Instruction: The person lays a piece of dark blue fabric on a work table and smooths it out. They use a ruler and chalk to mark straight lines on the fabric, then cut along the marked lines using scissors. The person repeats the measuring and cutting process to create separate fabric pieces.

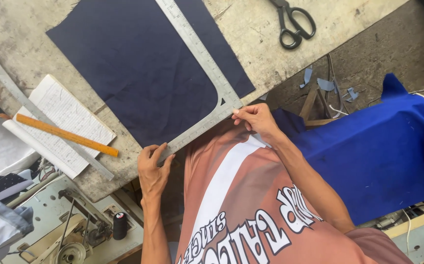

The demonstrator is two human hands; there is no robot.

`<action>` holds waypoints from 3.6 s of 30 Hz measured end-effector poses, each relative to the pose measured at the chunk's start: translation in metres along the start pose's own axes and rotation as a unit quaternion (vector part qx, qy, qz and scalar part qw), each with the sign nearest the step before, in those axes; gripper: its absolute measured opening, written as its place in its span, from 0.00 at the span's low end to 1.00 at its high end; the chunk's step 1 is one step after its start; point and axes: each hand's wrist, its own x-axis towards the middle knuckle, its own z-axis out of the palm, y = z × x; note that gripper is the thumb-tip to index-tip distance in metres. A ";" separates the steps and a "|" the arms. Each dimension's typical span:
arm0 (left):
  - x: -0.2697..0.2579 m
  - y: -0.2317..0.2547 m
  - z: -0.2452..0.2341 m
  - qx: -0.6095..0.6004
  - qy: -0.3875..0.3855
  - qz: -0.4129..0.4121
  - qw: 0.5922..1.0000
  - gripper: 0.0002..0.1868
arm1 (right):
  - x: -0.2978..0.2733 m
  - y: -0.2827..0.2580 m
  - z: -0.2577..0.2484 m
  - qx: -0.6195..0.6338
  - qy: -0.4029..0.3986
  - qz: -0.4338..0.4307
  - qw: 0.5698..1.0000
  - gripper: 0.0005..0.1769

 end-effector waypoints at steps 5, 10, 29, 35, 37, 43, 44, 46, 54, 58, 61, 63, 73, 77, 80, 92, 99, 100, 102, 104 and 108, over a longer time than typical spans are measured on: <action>0.002 0.001 -0.002 -0.036 -0.001 -0.011 0.999 0.16 | 0.005 -0.003 -0.003 -0.007 0.005 0.028 1.000 0.17; 0.005 -0.001 -0.001 -0.024 0.019 -0.014 0.999 0.16 | 0.016 0.005 -0.009 -0.028 -0.007 0.023 0.999 0.19; 0.013 -0.001 0.001 -0.055 0.055 -0.022 0.997 0.17 | 0.020 0.006 -0.010 -0.047 -0.019 0.005 0.999 0.18; 0.018 -0.002 0.000 -0.037 0.026 -0.045 0.998 0.17 | 0.023 0.011 -0.012 -0.045 -0.027 0.004 0.999 0.19; 0.021 0.002 -0.003 -0.037 0.018 -0.046 0.998 0.16 | 0.022 0.008 -0.012 -0.047 -0.028 0.003 0.999 0.19; 0.022 0.005 -0.005 -0.048 0.003 -0.059 0.997 0.15 | 0.023 0.009 -0.013 -0.045 -0.030 -0.002 0.999 0.18; 0.022 0.005 -0.005 -0.052 0.005 -0.063 0.997 0.15 | 0.024 0.010 -0.013 -0.044 -0.031 -0.004 0.999 0.18; 0.022 0.005 -0.005 -0.050 0.007 -0.062 0.997 0.15 | 0.023 0.008 -0.012 -0.045 -0.034 0.001 0.998 0.19; 0.021 0.008 -0.005 -0.061 0.015 -0.059 0.996 0.15 | 0.026 0.007 -0.015 -0.054 -0.048 0.009 0.997 0.19; 0.022 0.005 -0.004 -0.065 0.019 -0.060 0.996 0.16 | 0.029 0.008 -0.015 -0.053 -0.051 0.010 0.997 0.19; 0.019 0.005 -0.002 -0.065 0.019 -0.058 0.996 0.16 | 0.027 0.008 -0.018 -0.056 -0.054 0.012 0.997 0.19; 0.020 0.004 -0.003 -0.060 0.016 -0.057 0.996 0.16 | 0.028 0.008 -0.018 -0.055 -0.057 0.014 0.997 0.20; 0.021 0.003 -0.005 -0.042 -0.001 -0.053 0.998 0.16 | 0.027 0.007 -0.018 -0.045 -0.063 0.009 0.997 0.20; 0.022 0.000 -0.004 -0.040 -0.007 -0.051 0.998 0.16 | 0.030 0.008 -0.019 -0.046 -0.066 0.001 0.997 0.20; 0.023 0.004 -0.007 -0.039 -0.012 -0.055 0.998 0.16 | 0.029 0.006 -0.019 -0.047 -0.071 -0.005 0.996 0.20; 0.139 0.049 0.005 -0.008 0.048 0.121 0.992 0.18 | -0.019 -0.050 -0.067 -0.271 -0.043 -0.013 0.961 0.14; 0.260 0.081 0.044 0.139 -0.039 0.188 0.972 0.51 | -0.002 -0.077 -0.083 -0.158 -0.050 -0.041 0.985 0.17; 0.269 0.081 0.048 0.143 -0.085 0.157 0.974 0.60 | 0.000 -0.083 -0.077 -0.160 -0.029 -0.067 0.984 0.17; 0.281 0.078 0.054 0.145 -0.130 0.125 0.973 0.68 | 0.003 -0.093 -0.068 -0.163 -0.010 -0.093 0.982 0.18; 0.283 0.072 0.060 0.152 -0.126 0.123 0.973 0.70 | 0.004 -0.099 -0.062 -0.169 0.002 -0.097 0.981 0.16; 0.283 0.067 0.063 0.171 -0.123 0.126 0.969 0.71 | 0.016 -0.088 -0.063 -0.147 0.009 -0.102 0.984 0.10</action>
